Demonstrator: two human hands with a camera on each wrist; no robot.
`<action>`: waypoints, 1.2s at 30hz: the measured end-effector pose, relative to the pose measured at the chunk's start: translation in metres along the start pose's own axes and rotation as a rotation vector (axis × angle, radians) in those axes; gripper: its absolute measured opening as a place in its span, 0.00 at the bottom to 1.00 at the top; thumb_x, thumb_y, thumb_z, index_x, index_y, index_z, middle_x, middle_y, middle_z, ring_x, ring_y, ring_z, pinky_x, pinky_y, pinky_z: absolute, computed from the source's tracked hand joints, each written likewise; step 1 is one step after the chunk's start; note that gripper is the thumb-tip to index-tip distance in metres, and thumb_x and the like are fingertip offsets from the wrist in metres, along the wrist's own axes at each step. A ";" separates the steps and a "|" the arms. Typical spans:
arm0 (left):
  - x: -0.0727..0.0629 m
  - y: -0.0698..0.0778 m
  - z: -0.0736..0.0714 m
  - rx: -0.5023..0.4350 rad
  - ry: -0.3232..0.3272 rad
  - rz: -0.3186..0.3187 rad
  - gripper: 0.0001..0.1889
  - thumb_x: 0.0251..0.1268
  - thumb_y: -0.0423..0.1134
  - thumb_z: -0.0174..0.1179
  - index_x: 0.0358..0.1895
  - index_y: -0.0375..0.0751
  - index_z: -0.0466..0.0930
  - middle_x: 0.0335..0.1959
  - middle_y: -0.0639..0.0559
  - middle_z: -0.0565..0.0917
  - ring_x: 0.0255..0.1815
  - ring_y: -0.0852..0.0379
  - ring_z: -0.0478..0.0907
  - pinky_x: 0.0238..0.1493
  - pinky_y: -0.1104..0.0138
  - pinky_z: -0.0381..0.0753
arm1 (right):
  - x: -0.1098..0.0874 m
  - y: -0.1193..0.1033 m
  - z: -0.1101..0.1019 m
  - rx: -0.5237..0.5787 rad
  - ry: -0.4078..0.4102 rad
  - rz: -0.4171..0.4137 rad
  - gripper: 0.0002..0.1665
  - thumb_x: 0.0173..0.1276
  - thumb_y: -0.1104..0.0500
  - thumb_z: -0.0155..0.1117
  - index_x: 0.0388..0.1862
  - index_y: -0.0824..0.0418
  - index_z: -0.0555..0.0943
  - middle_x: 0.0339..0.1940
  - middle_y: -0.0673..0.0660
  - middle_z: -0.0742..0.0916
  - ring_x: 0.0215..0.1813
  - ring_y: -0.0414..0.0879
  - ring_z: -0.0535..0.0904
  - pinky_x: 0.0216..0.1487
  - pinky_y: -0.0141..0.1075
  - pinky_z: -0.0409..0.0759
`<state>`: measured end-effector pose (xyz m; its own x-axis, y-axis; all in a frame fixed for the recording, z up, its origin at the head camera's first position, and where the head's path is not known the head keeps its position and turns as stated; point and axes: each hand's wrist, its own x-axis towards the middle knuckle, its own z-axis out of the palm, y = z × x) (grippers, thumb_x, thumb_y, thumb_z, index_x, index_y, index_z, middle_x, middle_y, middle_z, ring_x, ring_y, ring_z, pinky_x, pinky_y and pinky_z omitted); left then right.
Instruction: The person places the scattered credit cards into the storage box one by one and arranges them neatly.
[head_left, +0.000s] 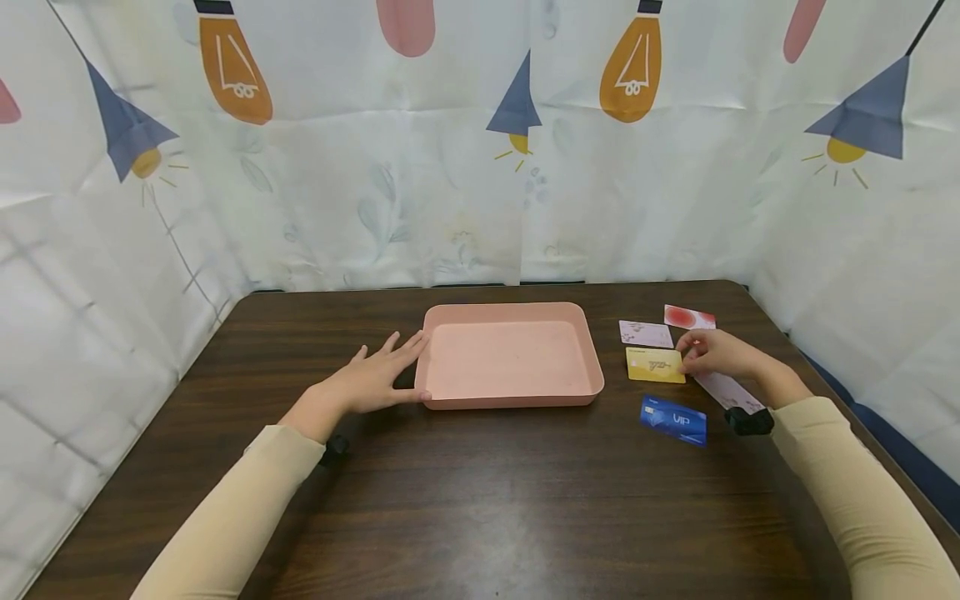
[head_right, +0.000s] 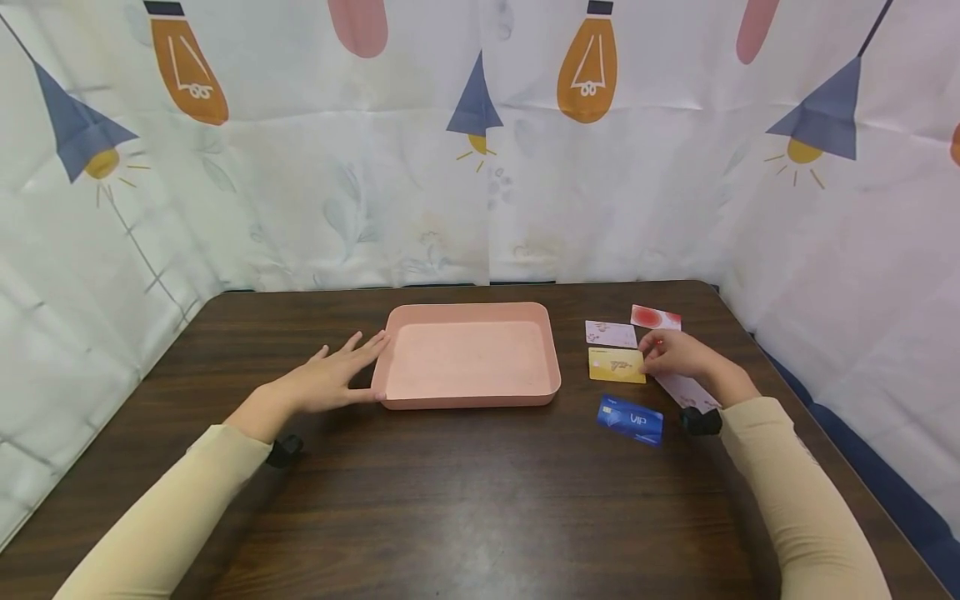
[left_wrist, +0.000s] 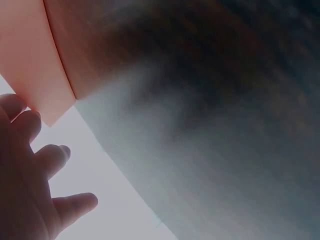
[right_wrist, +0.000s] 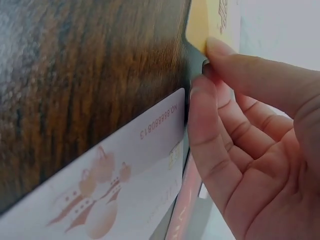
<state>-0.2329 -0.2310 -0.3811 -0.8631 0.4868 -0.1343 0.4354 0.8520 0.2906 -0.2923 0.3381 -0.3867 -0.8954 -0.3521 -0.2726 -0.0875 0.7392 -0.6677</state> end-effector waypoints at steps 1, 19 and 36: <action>0.000 0.000 0.000 -0.002 0.001 0.001 0.54 0.68 0.72 0.54 0.85 0.45 0.43 0.84 0.44 0.48 0.82 0.33 0.40 0.69 0.26 0.41 | 0.000 0.001 0.000 0.010 0.003 0.004 0.20 0.71 0.63 0.69 0.52 0.74 0.72 0.29 0.52 0.82 0.34 0.47 0.76 0.37 0.34 0.79; 0.000 0.000 -0.001 0.010 0.001 0.010 0.53 0.68 0.72 0.54 0.85 0.44 0.44 0.84 0.44 0.48 0.82 0.33 0.41 0.69 0.26 0.42 | -0.005 0.007 0.002 0.323 0.023 0.058 0.30 0.75 0.67 0.63 0.67 0.79 0.62 0.40 0.57 0.83 0.39 0.46 0.84 0.44 0.37 0.87; 0.000 0.000 -0.001 -0.006 -0.009 -0.002 0.54 0.67 0.73 0.54 0.85 0.46 0.42 0.84 0.45 0.47 0.83 0.34 0.40 0.71 0.27 0.41 | -0.009 0.009 0.002 0.455 0.073 0.013 0.30 0.77 0.68 0.59 0.69 0.81 0.60 0.41 0.54 0.83 0.40 0.41 0.84 0.46 0.35 0.86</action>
<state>-0.2328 -0.2309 -0.3803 -0.8615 0.4872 -0.1432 0.4324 0.8516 0.2962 -0.2845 0.3469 -0.3913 -0.9252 -0.2908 -0.2440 0.1096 0.4107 -0.9051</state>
